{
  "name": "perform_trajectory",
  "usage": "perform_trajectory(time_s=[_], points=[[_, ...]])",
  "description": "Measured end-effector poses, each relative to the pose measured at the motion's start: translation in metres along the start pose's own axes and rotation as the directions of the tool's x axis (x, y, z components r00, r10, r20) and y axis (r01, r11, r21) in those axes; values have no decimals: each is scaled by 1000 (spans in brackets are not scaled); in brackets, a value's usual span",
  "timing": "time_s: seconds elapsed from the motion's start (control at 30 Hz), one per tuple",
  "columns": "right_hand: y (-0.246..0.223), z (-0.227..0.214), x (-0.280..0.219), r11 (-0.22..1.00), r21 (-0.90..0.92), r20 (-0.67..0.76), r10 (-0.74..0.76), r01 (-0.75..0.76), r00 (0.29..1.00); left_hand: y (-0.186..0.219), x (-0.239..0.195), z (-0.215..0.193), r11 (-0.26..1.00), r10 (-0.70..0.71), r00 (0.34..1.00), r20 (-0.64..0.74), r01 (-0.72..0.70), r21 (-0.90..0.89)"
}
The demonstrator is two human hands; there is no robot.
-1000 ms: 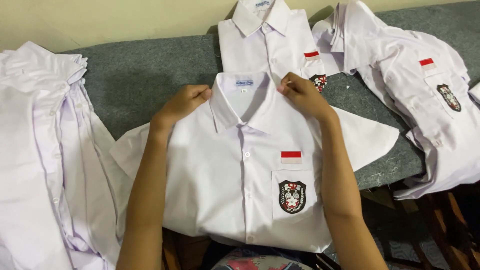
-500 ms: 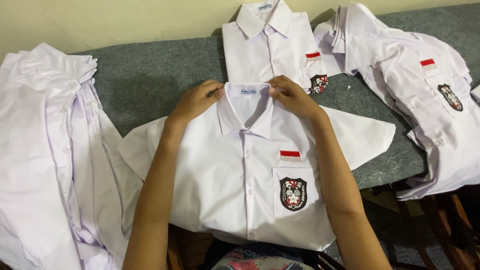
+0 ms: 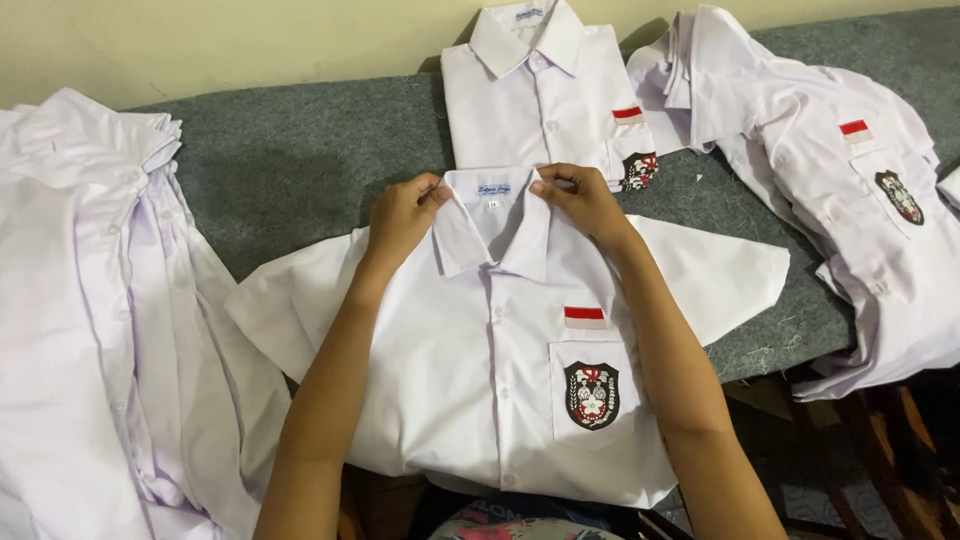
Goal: A person is smoothing and folding white collared shirts on a work table in a factory setting.
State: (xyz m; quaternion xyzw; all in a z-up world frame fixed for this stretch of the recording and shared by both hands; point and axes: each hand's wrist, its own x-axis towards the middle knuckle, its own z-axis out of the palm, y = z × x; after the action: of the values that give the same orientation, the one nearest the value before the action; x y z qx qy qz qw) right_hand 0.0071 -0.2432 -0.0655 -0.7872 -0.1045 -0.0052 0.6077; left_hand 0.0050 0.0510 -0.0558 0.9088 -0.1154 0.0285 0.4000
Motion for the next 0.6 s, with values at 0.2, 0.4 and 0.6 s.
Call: perform_trajectory(time_s=[0.2,0.4,0.6], points=[[37,2,11,992,-122,-74,-51,42,996,-8,6,11,997,-14,997,-73,20,81],[27,4,5,929,-327,-66,-208,176,976,-1,-1,5,998,66,998,-13,-66,-15],[15,20,2,930,-314,-121,-240,192,963,1,2,13,990,112,984,-140,-122,-64]])
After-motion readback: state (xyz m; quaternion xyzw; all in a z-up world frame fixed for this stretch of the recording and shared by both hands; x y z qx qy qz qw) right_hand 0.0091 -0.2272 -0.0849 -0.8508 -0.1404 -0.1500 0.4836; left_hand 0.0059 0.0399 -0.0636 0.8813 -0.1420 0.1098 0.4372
